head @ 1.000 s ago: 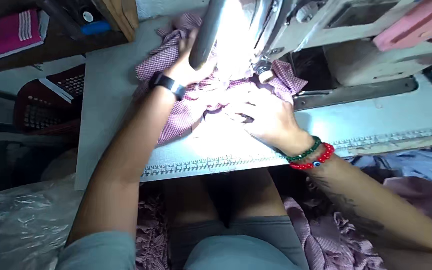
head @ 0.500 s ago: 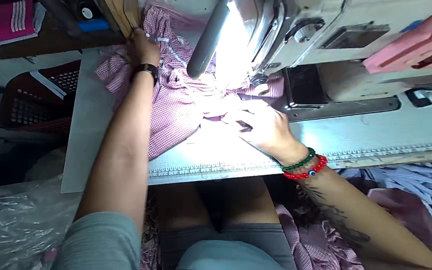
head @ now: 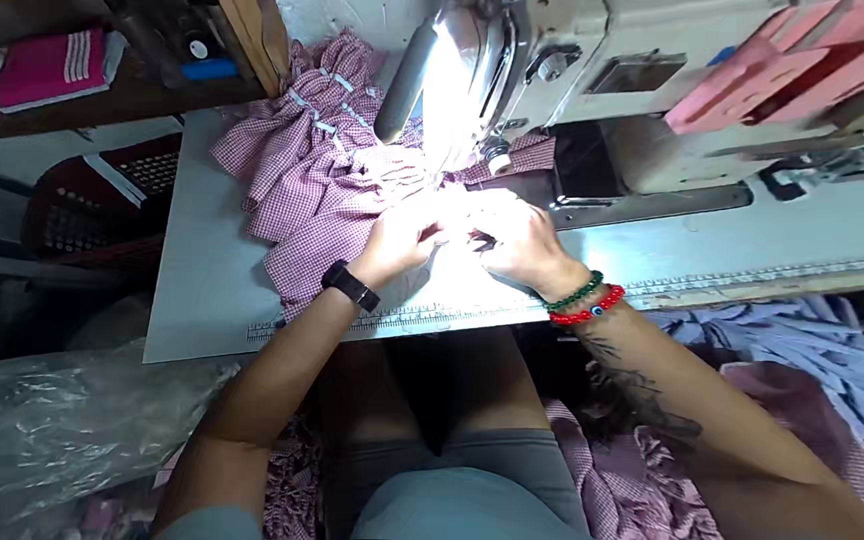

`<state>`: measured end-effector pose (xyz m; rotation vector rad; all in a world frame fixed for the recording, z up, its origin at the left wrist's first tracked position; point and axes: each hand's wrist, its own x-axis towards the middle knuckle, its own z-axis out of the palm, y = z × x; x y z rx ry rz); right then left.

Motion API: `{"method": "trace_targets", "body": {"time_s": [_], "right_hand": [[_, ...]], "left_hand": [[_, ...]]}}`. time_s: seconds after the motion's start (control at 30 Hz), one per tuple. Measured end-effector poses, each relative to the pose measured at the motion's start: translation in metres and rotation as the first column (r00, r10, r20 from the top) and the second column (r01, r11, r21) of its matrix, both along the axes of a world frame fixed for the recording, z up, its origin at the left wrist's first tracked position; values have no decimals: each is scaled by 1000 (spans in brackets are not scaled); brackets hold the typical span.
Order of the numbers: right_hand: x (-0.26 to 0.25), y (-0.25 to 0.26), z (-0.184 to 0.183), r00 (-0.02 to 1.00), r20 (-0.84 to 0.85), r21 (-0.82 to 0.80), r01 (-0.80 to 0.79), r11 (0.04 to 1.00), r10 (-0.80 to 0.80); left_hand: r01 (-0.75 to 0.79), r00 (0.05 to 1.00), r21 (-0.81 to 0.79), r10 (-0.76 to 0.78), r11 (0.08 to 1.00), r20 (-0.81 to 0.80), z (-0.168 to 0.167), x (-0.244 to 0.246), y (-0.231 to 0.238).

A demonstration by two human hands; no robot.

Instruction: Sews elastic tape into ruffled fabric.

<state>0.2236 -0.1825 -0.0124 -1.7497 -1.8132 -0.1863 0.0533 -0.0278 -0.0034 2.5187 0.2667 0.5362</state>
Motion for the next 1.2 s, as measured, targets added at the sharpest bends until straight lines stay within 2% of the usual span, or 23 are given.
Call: {"method": "trace_targets", "body": {"time_s": [0.07, 0.17, 0.23, 0.3, 0.4, 0.57, 0.63, 0.7, 0.83, 0.93, 1.2], "right_hand": [[1, -2, 1, 998, -44, 9, 34, 999, -34], [-2, 5, 3, 993, -68, -55, 94, 994, -98], [0, 17, 6, 988, -70, -120, 132, 984, -141], [2, 23, 10, 982, -74, -178, 156, 971, -172], [5, 28, 11, 982, -81, -179, 153, 972, -170], [11, 30, 3, 997, -66, 27, 52, 998, -50], [13, 25, 7, 995, -93, -35, 18, 999, -22], [12, 12, 10, 996, -86, -74, 2, 997, -8], [3, -9, 5, 997, -53, -8, 61, 998, -62], [-4, -16, 6, 994, -33, -65, 99, 993, -101], [-7, -16, 14, 970, 32, -246, 243, 938, -242]], "left_hand": [[49, 997, 44, -52, 998, 62, -5, -6, 0], [-33, 990, -120, 49, 992, 132, -3, -6, 3], [-179, 979, -195, 195, 964, 65, 2, 1, 6], [-283, 959, -149, 280, 947, -40, 9, 10, 5], [-328, 944, -92, 324, 940, -61, 6, 16, -2], [-262, 961, -121, 271, 958, 64, -5, 13, 0], [-186, 975, 12, 183, 983, 128, -4, 7, -8], [-102, 991, 191, 83, 976, 104, 1, -10, -31], [16, 999, 408, -30, 913, 28, -1, -35, -74], [79, 997, 419, -76, 905, -24, -4, -42, -78], [96, 995, 399, -95, 912, -21, -1, -47, -74]]}}
